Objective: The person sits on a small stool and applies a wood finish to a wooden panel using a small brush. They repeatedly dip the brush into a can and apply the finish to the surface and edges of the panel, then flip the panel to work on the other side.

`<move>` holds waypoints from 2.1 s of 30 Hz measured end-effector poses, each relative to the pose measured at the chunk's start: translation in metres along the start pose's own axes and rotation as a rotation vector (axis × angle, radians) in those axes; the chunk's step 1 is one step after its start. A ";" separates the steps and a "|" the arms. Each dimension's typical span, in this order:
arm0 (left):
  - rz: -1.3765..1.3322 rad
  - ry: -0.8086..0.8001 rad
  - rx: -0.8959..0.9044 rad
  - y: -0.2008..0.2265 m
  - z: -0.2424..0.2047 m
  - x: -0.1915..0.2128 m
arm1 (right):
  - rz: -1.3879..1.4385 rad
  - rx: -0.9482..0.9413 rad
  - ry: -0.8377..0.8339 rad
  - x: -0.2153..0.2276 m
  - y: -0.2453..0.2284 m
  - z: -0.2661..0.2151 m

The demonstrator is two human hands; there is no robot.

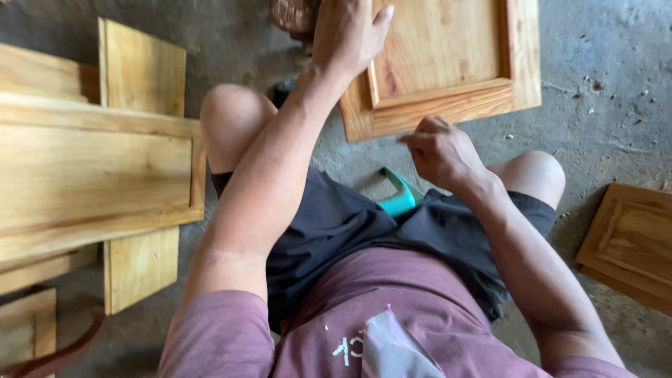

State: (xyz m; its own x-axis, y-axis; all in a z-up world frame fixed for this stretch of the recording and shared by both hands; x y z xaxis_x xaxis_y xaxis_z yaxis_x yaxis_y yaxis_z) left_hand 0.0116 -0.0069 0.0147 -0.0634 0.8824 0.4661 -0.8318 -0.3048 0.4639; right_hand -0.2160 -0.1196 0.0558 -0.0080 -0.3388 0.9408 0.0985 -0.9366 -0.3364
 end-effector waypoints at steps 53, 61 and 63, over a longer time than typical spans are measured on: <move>-0.100 -0.102 0.326 0.016 0.071 0.018 | 0.079 -0.146 0.487 0.109 0.110 0.107; -0.058 -0.086 0.316 -0.025 0.078 0.018 | 0.004 -0.115 0.463 0.079 0.107 0.145; -0.049 -0.099 0.296 -0.035 0.079 0.014 | -0.004 -0.109 0.452 0.073 0.110 0.146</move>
State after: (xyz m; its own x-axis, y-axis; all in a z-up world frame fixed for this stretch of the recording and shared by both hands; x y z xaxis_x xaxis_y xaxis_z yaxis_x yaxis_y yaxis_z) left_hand 0.0830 -0.0119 0.0644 0.0387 0.8637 0.5026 -0.6352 -0.3670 0.6796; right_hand -0.0609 -0.2347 0.0936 -0.4432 -0.3182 0.8380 -0.0073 -0.9336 -0.3583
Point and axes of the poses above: each hand's wrist, its own z-axis towards the middle knuckle, its own x-axis out of the back of the hand, y = z × x, the point moved 2 cm from there along z, towards the middle knuckle, and after that the axes turned 2 degrees about -x, right-handed, at the moved point
